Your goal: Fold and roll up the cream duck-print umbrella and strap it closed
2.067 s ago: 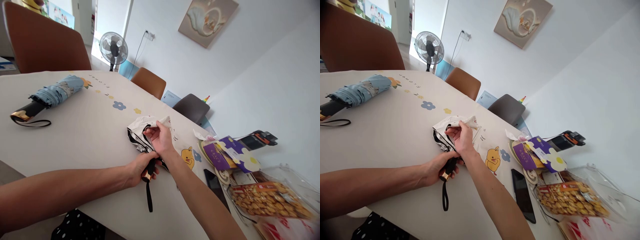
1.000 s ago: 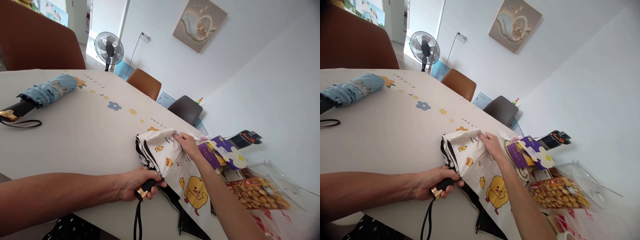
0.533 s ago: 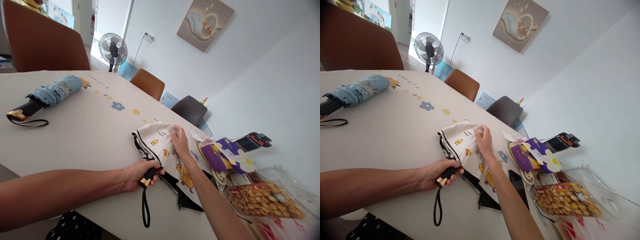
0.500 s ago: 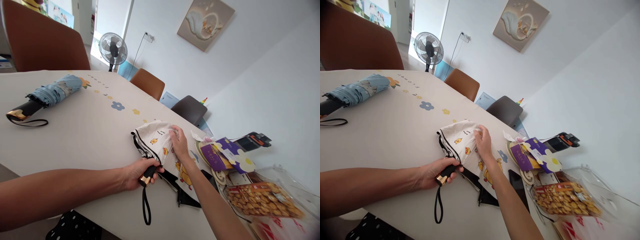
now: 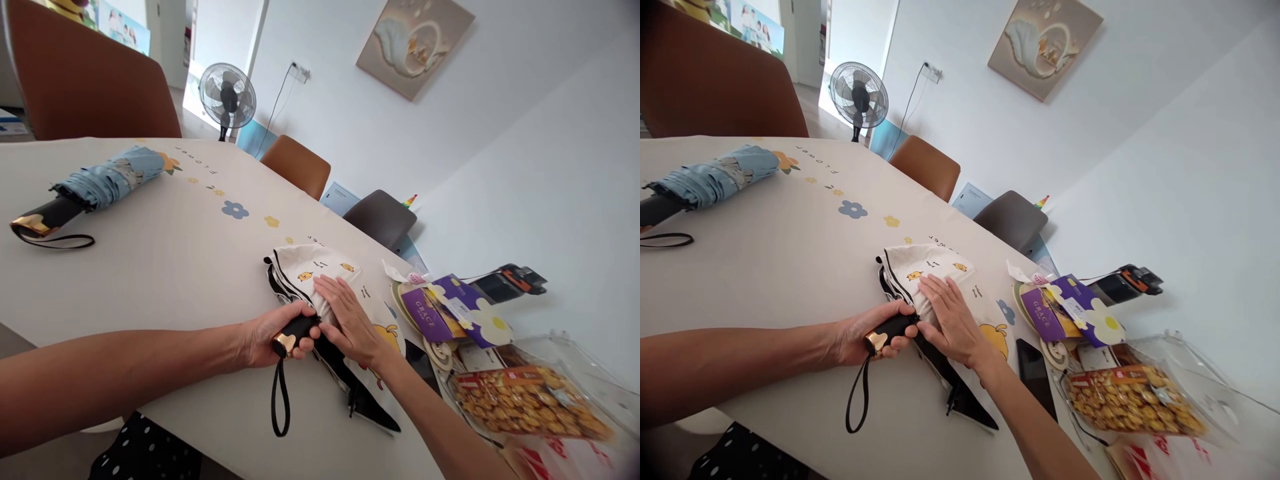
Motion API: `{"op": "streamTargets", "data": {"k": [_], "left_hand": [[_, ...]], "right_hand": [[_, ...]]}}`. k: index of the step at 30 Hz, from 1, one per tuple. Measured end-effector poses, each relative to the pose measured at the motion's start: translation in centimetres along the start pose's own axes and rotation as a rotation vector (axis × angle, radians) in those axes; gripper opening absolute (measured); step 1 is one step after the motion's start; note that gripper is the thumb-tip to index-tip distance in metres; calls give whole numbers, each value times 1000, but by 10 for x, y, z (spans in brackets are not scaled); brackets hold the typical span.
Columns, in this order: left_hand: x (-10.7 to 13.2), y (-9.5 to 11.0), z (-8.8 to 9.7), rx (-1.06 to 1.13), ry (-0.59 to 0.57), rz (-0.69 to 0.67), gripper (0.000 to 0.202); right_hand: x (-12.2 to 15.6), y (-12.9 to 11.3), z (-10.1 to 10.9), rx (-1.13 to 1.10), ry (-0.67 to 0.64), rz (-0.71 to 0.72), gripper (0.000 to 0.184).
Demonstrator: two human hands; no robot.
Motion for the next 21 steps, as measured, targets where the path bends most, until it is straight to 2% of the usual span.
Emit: {"op": "streamTargets", "data": {"k": [2,5,9,12,16,21], "left_hand": [[0,-2,0,-10,-4,19,19],[0,-2,-1,-36,-29,12,19],[1,-3,-3,-53,-59,21,21],[2,-3,-4,-26,-70,37,22],[4,-4,-4,6,-90,57,25],[6,-7,-8,-78,-89,34,45]], "right_hand": [[10,-3,4,68,-62,41,67],[16,-5,6,172,-57,58,72],[10,-3,-1,253,45,51,61],[3,-1,-9,267,71,95,54],[-4,-2,-11,281,85,202,40],[-12,-6,-2,315,29,264,28]]}}
Point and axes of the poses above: each hand's wrist, its own x-axis away from the middle knuckle, its own z-axis out of the back of the hand, y = z × x, the point moved 6 cm from there along -x, towards the middle knuckle, and after that the axes turned 12 degrees about y, right-handed, at the moved point
